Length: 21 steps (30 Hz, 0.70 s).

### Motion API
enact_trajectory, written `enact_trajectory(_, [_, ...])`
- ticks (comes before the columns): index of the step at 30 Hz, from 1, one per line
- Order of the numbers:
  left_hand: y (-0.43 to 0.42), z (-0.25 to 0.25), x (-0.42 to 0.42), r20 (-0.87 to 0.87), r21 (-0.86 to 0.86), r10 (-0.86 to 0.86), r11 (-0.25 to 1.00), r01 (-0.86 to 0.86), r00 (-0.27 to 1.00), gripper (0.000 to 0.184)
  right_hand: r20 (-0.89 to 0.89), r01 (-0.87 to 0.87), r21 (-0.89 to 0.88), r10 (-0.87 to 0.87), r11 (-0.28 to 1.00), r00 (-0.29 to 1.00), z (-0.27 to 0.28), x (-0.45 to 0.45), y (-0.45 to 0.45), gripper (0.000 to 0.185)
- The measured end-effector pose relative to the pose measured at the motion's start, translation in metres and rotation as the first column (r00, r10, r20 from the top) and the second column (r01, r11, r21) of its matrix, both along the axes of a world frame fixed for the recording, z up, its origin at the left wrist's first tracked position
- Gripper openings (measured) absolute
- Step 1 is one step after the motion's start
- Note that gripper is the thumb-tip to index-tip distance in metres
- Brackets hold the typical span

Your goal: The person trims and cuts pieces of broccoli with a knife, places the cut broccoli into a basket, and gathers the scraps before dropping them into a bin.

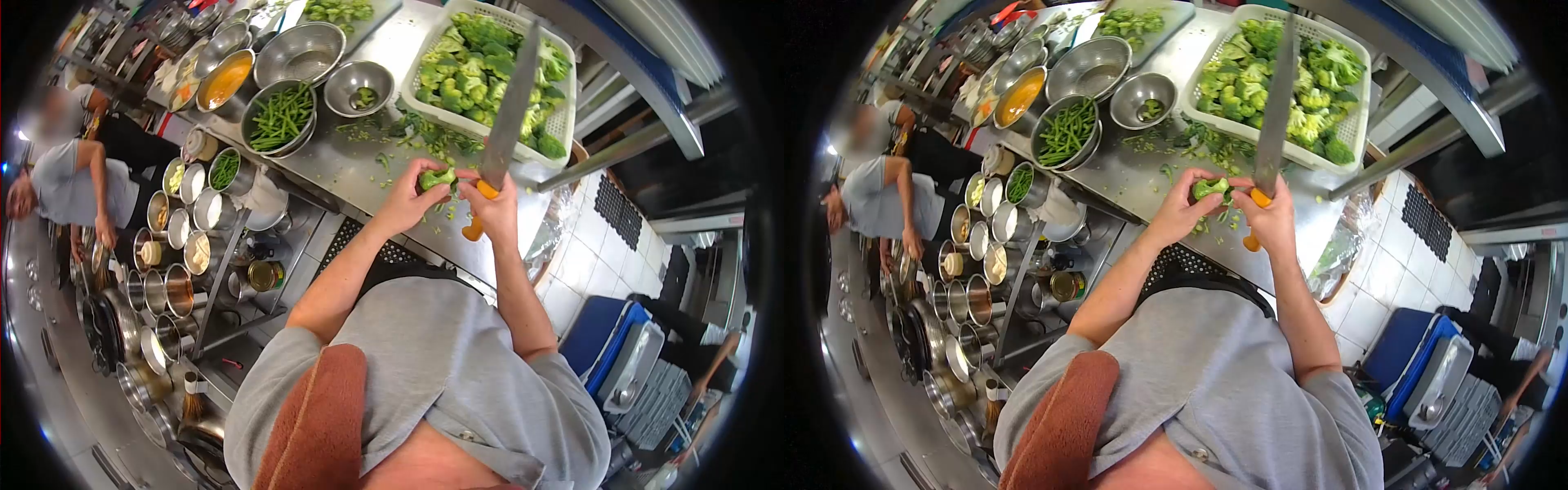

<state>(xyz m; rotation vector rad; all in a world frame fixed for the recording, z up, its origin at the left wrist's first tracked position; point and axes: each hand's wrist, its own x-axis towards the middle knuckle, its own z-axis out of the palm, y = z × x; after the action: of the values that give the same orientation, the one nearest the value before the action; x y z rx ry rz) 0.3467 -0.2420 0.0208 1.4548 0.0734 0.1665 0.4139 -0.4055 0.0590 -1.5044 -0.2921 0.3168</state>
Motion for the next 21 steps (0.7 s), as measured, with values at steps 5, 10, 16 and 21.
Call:
enact_trajectory(5, [0.0,0.026,-0.002,-0.162,-0.284,-0.272,0.933,0.219,0.949,0.034,0.113,-0.023,-0.089,0.033,0.996,0.993,-0.013,0.005,-0.008,0.033])
enact_trajectory(10, [0.003,0.004,0.006,-0.003,0.292,-0.127,0.949,0.122,0.992,0.033,0.12,0.016,-0.189,0.007,0.982,0.993,-0.016,0.003,-0.013,0.043])
enact_trajectory(16, [0.017,0.013,0.005,0.33,0.624,0.023,0.745,-0.236,0.944,0.038,0.033,0.04,-0.274,-0.032,0.961,0.999,-0.009,0.005,-0.021,0.039])
enact_trajectory(21, [0.006,0.015,0.003,0.35,0.653,0.05,0.704,-0.281,0.935,0.043,0.026,0.06,-0.237,-0.055,0.97,0.998,-0.007,-0.006,-0.011,0.047])
